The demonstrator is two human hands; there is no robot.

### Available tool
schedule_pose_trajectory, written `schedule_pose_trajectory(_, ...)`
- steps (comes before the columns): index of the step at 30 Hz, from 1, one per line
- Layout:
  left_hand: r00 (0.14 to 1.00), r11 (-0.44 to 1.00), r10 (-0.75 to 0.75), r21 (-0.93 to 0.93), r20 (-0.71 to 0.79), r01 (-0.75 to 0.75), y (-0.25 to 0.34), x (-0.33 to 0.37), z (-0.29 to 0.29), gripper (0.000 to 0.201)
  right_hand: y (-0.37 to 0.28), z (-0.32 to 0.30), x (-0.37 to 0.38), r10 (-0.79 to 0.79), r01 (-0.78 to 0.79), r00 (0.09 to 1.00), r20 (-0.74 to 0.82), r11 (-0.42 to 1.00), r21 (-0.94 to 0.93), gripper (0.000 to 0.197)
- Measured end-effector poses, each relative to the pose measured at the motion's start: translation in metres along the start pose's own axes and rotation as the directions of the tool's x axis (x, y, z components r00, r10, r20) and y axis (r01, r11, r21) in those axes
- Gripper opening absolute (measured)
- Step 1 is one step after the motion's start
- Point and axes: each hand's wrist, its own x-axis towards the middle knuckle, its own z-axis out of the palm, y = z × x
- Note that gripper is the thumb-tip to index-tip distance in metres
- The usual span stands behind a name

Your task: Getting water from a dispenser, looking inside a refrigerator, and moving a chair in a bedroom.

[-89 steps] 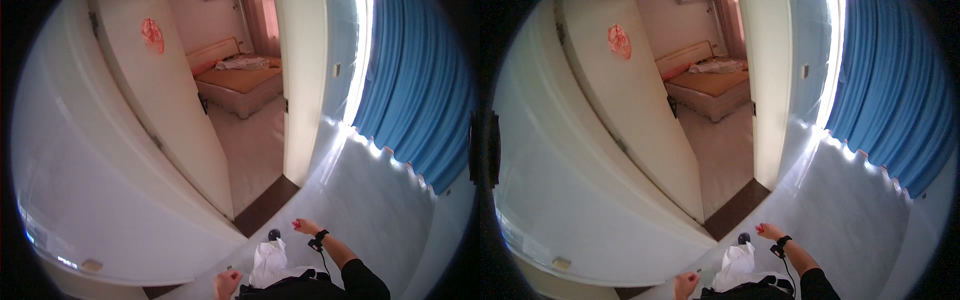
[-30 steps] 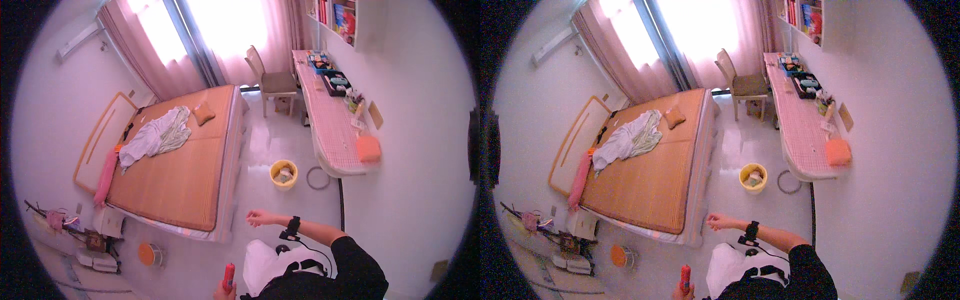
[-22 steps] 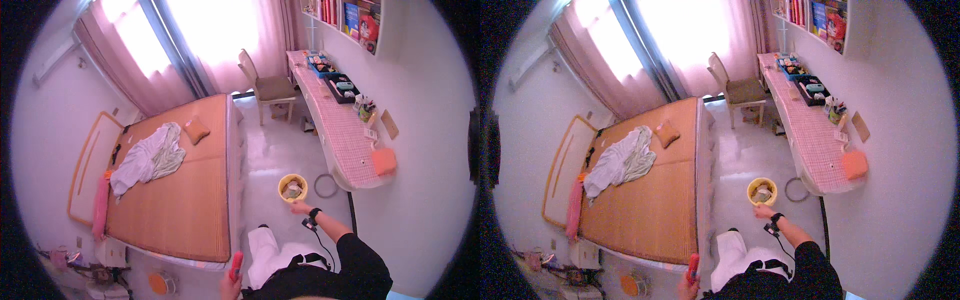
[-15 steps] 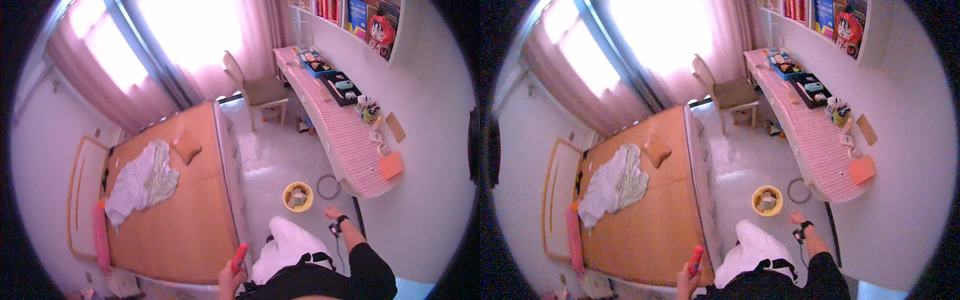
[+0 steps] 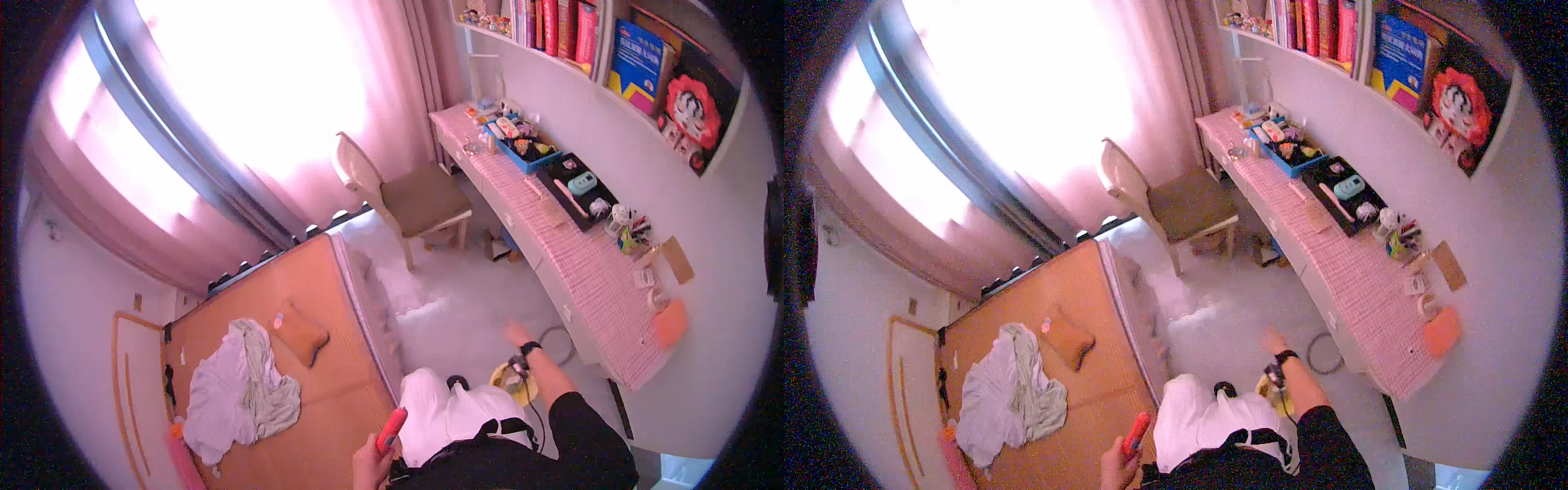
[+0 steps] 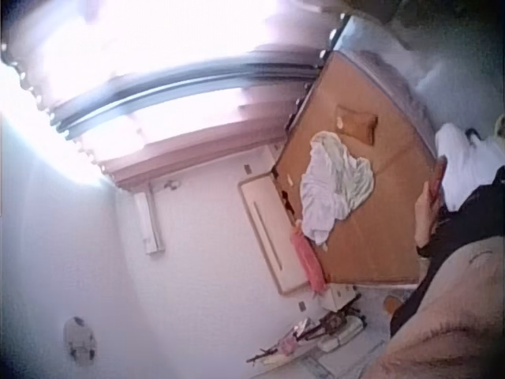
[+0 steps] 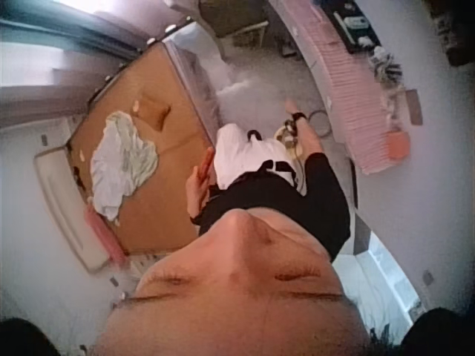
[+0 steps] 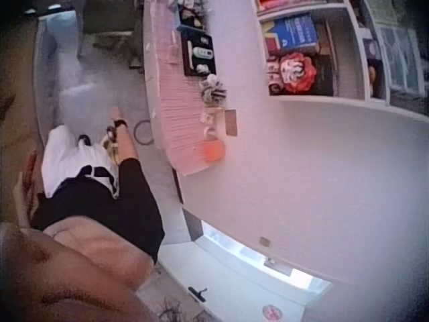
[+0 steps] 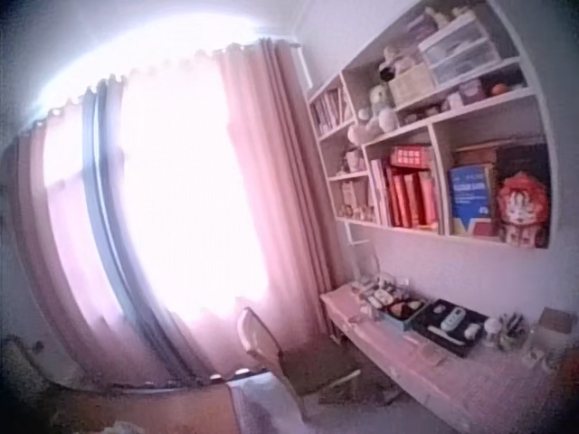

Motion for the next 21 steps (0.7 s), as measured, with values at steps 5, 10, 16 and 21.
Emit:
schedule_pose_trajectory(5, 0.921, 0.93, 0.367, 0.056, -0.13, -0.363, 0.066, 0.094, -0.07, 0.037, -0.176, -0.018, 0.099, 0.006, -0.026, 0.988, 0.154, 0.991, 0.128, 0.066)
schedule_pose_trajectory(10, 0.826, 0.822, 0.556, 0.21, -0.096, -0.529, 0.114, 0.205, -0.154, 0.043, -0.192, -0.018, 0.192, 0.087, -0.077, 0.993, -0.082, 0.99, 0.122, 0.079)
schedule_pose_trajectory(16, 0.941, 0.85, 0.292, -0.499, 0.174, -0.171, 0.17, 0.307, -0.215, 0.051, -0.199, -0.035, 0.287, 0.335, -0.338, 0.941, 0.05, 0.936, 0.097, 0.086)
schedule_pose_trajectory(21, 0.958, 0.821, 0.014, -0.55, 0.287, 0.153, 0.243, 0.38, -0.236, 0.057, -0.176, -0.045, 0.393, 0.323, -0.312, 0.946, -0.027, 0.93, 0.193, 0.101)
